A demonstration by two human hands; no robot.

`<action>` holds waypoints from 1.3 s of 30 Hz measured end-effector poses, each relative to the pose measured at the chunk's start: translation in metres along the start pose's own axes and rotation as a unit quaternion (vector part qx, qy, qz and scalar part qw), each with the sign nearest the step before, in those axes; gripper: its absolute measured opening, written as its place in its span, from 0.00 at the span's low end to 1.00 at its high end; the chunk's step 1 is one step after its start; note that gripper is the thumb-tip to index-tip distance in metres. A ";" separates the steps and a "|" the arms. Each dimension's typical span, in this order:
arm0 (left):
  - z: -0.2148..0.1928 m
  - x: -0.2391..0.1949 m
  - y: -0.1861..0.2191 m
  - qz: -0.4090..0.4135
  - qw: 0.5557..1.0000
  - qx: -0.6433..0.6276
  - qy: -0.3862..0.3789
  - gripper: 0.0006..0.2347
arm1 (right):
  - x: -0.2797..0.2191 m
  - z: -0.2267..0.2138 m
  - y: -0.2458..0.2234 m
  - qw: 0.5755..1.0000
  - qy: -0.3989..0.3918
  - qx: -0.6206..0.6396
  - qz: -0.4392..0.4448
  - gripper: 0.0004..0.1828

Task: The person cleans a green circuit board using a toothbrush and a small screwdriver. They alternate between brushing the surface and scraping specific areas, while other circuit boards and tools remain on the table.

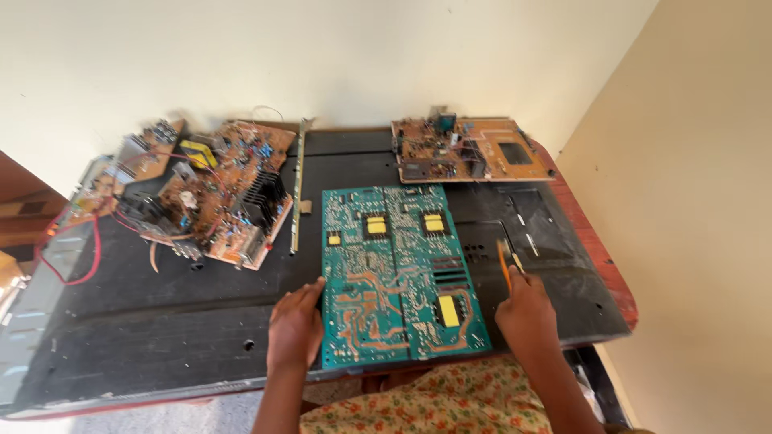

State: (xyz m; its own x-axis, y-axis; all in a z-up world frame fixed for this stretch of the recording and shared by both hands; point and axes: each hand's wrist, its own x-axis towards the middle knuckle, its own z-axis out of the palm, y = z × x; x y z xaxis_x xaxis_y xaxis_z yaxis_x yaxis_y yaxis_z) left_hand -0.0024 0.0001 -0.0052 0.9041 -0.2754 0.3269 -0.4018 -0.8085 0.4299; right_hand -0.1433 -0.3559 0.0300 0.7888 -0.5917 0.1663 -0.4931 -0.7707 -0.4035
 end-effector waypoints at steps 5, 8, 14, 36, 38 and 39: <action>-0.001 0.007 0.006 -0.016 1.000 -0.015 -0.005 0.21 | 0.044 0.035 0.003 0.998 0.041 0.042 -0.021 0.26; -0.002 0.003 0.006 -0.013 1.000 0.000 -0.011 0.20 | 0.037 0.038 0.009 0.998 0.013 0.055 -0.041 0.27; -0.002 0.004 0.007 -0.011 1.000 0.003 -0.010 0.21 | 0.017 0.005 0.034 0.991 0.105 -0.080 0.036 0.24; -0.003 0.004 0.006 -0.023 0.999 0.001 -0.022 0.21 | 0.002 0.043 0.095 0.986 0.112 0.003 0.125 0.22; -0.003 0.005 0.005 -0.025 1.000 -0.001 -0.017 0.21 | 0.004 0.039 0.097 0.989 0.085 0.017 0.122 0.20; -0.003 0.005 0.006 -0.021 1.000 0.000 -0.016 0.21 | 0.005 0.034 0.098 0.990 0.076 0.021 0.118 0.20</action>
State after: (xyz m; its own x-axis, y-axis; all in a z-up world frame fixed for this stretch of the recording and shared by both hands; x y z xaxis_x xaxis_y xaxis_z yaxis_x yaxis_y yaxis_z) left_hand -0.0010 -0.0044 0.0010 0.9247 -0.2570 0.2808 -0.3625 -0.8199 0.4431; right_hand -0.1750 -0.4266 -0.0393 0.5867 -0.7859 0.1955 -0.6388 -0.5975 -0.4848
